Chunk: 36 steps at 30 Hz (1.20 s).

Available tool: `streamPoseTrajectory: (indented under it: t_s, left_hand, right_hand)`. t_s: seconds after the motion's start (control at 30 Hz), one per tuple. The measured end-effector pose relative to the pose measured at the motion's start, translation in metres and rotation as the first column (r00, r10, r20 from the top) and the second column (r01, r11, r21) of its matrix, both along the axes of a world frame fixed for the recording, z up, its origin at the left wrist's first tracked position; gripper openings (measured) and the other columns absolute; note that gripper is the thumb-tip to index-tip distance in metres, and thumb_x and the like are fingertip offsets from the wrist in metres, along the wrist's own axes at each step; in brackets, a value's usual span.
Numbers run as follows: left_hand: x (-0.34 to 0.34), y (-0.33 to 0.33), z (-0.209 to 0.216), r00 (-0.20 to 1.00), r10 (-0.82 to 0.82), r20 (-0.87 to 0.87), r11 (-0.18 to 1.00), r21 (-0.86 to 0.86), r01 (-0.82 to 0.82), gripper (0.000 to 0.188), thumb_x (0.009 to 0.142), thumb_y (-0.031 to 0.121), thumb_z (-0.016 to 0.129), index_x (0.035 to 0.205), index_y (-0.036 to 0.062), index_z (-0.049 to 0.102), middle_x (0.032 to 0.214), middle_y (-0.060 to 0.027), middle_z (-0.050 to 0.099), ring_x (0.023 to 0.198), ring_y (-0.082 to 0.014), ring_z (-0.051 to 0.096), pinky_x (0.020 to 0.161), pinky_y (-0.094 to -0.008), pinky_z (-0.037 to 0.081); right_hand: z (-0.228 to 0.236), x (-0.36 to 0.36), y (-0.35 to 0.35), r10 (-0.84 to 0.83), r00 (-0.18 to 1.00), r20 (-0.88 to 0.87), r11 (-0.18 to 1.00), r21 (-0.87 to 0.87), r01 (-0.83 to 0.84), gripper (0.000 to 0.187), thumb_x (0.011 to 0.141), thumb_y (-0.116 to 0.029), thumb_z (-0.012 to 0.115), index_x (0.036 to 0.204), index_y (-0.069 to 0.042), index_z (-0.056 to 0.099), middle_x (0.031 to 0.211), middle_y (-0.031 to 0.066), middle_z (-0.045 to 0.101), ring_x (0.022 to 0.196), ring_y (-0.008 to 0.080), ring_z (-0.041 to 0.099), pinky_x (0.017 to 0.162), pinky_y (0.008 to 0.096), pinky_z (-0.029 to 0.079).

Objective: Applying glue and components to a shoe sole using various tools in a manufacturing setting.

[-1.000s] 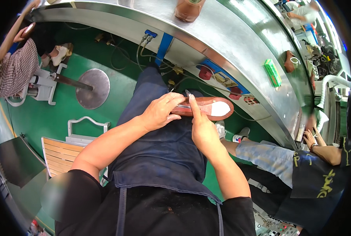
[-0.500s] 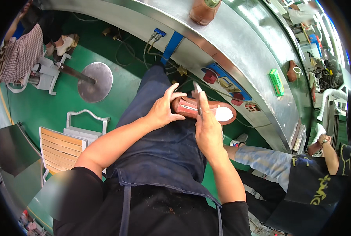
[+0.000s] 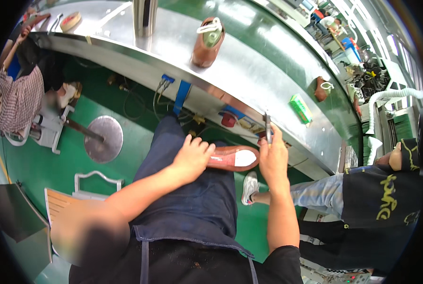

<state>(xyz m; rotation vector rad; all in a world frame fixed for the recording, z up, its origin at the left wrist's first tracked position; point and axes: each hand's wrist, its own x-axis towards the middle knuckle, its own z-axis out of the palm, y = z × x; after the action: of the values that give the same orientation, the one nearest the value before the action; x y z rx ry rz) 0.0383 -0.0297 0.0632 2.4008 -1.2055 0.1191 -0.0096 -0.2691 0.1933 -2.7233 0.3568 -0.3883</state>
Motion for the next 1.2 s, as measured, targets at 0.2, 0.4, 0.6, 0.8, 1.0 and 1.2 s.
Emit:
streamPoseTrajectory:
  t_s: [0.2, 0.4, 0.6, 0.8, 1.0, 1.2]
  left_hand:
    - [-0.017, -0.041, -0.008, 0.950, 0.022, 0.312, 0.981, 0.176, -0.081, 0.051, 0.095, 0.022, 0.056, 0.140, -0.0006, 0.061, 0.097, -0.0101, 0.064, 0.090, -0.0267, 0.061, 0.085, -0.0453, 0.047]
    - [-0.006, -0.036, 0.007, 0.989, -0.072, 0.128, 0.982, 0.185, 0.048, 0.064, 0.087, 0.021, 0.069, 0.145, -0.0015, 0.053, 0.103, -0.0129, 0.064, 0.094, -0.0293, 0.063, 0.082, -0.0427, 0.050]
    - [0.007, -0.028, 0.045, 0.985, -0.122, -0.119, 0.984, 0.113, 0.135, 0.075, 0.083, 0.027, 0.083, 0.144, 0.0010, 0.048, 0.110, -0.0167, 0.065, 0.104, -0.0359, 0.065, 0.088, -0.0471, 0.052]
    - [0.028, -0.029, 0.109, 0.449, -0.390, -0.804, 0.872, -0.479, -0.101, 0.068, 0.088, 0.040, 0.086, 0.138, 0.0028, 0.058, 0.125, -0.0141, 0.072, 0.117, -0.0236, 0.069, 0.101, -0.0392, 0.053]
    - [0.098, -0.064, 0.148, 0.001, -0.685, -0.729, 0.587, -0.553, -0.591, 0.063, 0.117, 0.045, 0.025, 0.143, -0.0053, 0.053, 0.117, -0.0222, 0.073, 0.102, -0.0332, 0.074, 0.095, -0.0443, 0.060]
    - [0.094, -0.060, 0.130, 0.939, 0.096, -0.331, 0.791, -0.547, -0.273, 0.095, 0.097, 0.040, 0.076, 0.163, -0.0057, 0.026, 0.160, -0.0267, 0.042, 0.150, -0.0358, 0.041, 0.125, -0.0423, 0.030]
  right_hand:
    - [0.007, 0.044, -0.094, -0.036, 0.998, 0.052, 0.928, -0.369, 0.052, 0.048, 0.094, -0.017, 0.074, 0.140, -0.012, 0.062, 0.112, 0.0172, 0.068, 0.104, 0.0392, 0.066, 0.090, 0.0502, 0.054]
    - [-0.017, 0.082, -0.153, 0.015, 0.982, 0.189, 0.937, -0.345, 0.052, 0.038, 0.096, -0.020, 0.072, 0.133, -0.013, 0.069, 0.119, 0.0121, 0.067, 0.114, 0.0348, 0.062, 0.097, 0.0488, 0.050]
    - [-0.015, 0.082, -0.157, -0.020, 0.975, 0.223, 0.945, -0.313, 0.091, 0.035, 0.097, -0.023, 0.070, 0.130, -0.012, 0.070, 0.120, 0.0105, 0.066, 0.113, 0.0347, 0.061, 0.096, 0.0498, 0.049]
    - [-0.018, 0.083, -0.154, -0.064, 0.969, 0.241, 0.939, -0.315, 0.140, 0.034, 0.096, -0.025, 0.071, 0.127, -0.012, 0.072, 0.118, 0.0102, 0.067, 0.112, 0.0342, 0.061, 0.094, 0.0488, 0.049]
    - [-0.018, 0.080, -0.149, -0.085, 0.965, 0.247, 0.941, -0.298, 0.159, 0.033, 0.095, -0.024, 0.071, 0.126, -0.012, 0.072, 0.117, 0.0096, 0.068, 0.112, 0.0333, 0.061, 0.094, 0.0479, 0.049]
    - [-0.016, 0.078, -0.150, -0.097, 0.965, 0.243, 0.934, -0.314, 0.173, 0.033, 0.095, -0.023, 0.071, 0.125, -0.010, 0.073, 0.119, 0.0101, 0.068, 0.111, 0.0331, 0.062, 0.095, 0.0472, 0.049]
